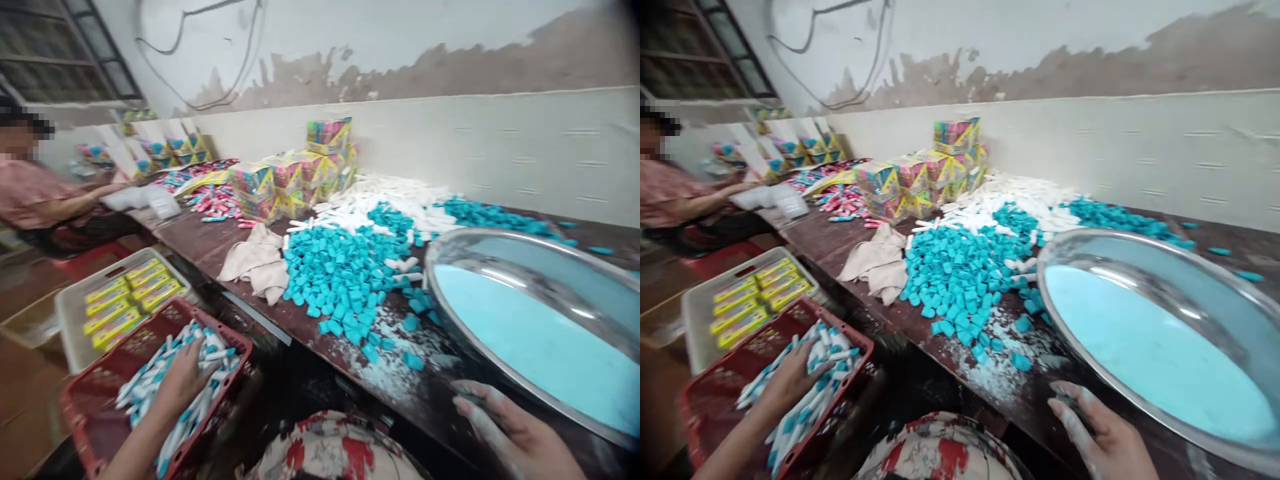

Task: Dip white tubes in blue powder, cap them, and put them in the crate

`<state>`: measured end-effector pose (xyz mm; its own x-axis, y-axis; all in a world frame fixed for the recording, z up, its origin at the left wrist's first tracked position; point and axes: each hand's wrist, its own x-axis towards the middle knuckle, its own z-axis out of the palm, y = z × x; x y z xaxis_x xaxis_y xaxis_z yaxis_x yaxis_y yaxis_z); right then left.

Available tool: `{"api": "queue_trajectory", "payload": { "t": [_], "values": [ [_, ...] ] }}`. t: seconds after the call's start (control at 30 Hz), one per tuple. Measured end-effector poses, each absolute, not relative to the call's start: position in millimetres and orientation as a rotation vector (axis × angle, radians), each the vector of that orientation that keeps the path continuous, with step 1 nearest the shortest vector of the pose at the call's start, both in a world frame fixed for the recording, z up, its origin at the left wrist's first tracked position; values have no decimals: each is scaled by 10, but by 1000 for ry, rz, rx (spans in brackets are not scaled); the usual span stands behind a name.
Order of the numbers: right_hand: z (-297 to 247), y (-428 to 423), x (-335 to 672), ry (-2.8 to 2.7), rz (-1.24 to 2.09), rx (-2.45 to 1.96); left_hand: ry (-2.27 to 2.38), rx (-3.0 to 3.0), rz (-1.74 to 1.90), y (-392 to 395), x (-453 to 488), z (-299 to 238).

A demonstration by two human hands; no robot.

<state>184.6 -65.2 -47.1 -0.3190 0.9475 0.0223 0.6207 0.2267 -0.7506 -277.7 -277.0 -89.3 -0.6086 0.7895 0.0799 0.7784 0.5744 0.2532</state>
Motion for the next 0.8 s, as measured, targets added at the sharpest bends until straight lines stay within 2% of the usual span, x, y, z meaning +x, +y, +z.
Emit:
{"api": "queue_trajectory", "payload": {
  "t": [0.1, 0.17, 0.27, 0.47, 0.6, 0.7, 0.8],
  "values": [
    [-488, -762, 1910, -2025, 770, -1462, 2387, 1895, 785, -2191, -2169, -706],
    [-508, -821, 1892, -2068, 703, -1374, 2057, 2139, 818, -1808, -1658, -541],
    [-506, -843, 1750, -2229, 566, -1220, 1726, 2362, 678, -1368, -1059, -380],
    [-571, -687, 1351, -2577, -120, -1104, 1570, 2609, 405, -1009, -716, -397],
    [-802, -549, 1254, -2598, -471, -1028, 1479, 2741, 290, -936, -754, -490],
    [-966, -463, 1251, -2578, -564, -991, 1492, 2808, 308, -891, -794, -534],
    [-1020, -399, 1204, -2572, -486, -1024, 1544, 2850, 373, -826, -865, -578]
  ]
}}
